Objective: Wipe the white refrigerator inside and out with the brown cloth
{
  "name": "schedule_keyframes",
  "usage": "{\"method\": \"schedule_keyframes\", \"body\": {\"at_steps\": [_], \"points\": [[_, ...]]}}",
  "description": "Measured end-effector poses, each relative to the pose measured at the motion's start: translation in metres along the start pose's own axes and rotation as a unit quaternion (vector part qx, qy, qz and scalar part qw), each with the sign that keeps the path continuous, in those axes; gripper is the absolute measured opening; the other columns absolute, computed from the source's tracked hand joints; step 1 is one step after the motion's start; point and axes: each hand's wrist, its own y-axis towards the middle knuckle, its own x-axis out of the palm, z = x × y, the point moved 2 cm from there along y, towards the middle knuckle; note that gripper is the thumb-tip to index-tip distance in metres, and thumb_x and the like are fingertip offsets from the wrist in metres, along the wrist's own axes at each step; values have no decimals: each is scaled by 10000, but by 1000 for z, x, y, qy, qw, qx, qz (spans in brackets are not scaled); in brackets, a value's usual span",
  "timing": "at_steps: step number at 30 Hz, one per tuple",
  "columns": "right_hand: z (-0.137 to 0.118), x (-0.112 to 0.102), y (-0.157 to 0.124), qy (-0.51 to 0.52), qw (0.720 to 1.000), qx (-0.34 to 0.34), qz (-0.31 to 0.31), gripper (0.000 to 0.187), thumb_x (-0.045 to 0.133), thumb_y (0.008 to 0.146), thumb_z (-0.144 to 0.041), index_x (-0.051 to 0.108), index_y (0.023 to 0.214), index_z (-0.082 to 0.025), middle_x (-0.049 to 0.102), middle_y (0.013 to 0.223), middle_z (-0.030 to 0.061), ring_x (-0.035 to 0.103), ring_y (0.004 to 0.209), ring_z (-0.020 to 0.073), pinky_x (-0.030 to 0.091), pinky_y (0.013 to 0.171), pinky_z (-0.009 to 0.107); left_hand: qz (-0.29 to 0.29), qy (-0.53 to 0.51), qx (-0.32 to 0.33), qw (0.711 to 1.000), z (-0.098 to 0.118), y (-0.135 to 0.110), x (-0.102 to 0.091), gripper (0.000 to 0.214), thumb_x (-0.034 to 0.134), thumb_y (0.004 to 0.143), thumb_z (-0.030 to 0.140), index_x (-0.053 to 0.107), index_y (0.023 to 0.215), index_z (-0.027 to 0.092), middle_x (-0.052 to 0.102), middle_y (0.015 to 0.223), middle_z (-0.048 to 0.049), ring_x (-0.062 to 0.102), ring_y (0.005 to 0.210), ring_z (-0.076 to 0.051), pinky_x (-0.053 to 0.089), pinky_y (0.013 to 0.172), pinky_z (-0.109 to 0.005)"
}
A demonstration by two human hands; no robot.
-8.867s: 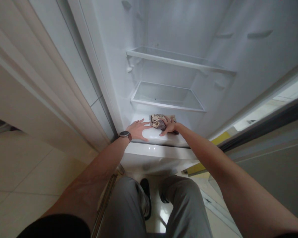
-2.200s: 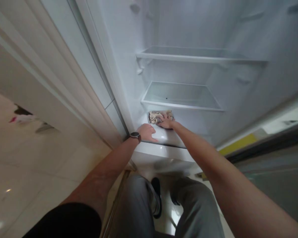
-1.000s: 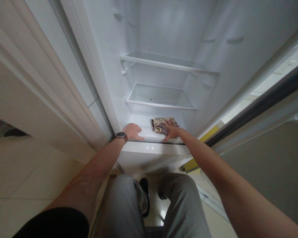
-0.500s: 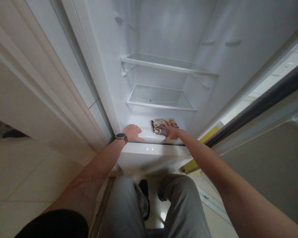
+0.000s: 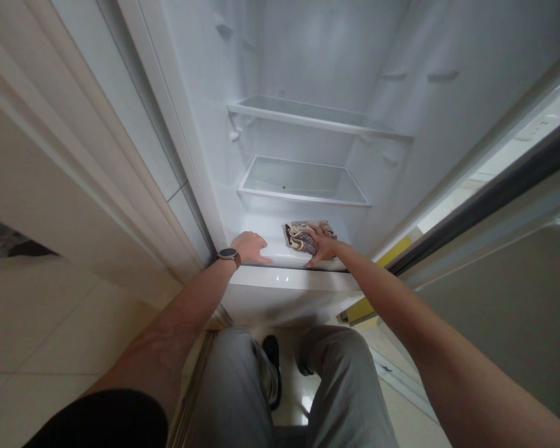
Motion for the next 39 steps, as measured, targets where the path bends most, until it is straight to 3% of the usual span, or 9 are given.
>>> {"method": "schedule_keyframes", "body": {"at_steps": [11, 25, 39], "points": [[-1, 0, 0, -10, 1000, -2, 0, 1529, 908, 391, -744, 113, 1650, -399, -48, 1732, 95, -31, 1552, 532, 203, 1085, 855, -4, 4, 0, 1000, 0, 0, -1, 579, 575, 792, 758, 712, 685, 206, 743, 788, -107, 674, 776, -257, 352, 659, -331], [-5, -4, -4, -11, 1000, 5, -6, 1494, 924, 412, -718, 124, 1641, -433, -70, 1735, 63, -48, 1560, 515, 189, 1109, 841, -12, 7, 6, 1000, 1, 0, -3, 577, 558, 814, 747, 711, 691, 205, 742, 796, -108, 674, 780, -260, 344, 660, -337], [-1, -1, 0, -8, 1000, -3, -1, 1508, 931, 387, -710, 145, 1640, -413, -68, 1732, 99, -55, 1550, 541, 191, 1085, 857, -10, 11, 6, 1000, 1, 0, -1, 600, 548, 809, 764, 709, 692, 198, 750, 818, -117, 682, 782, -262, 349, 665, -338]]}}
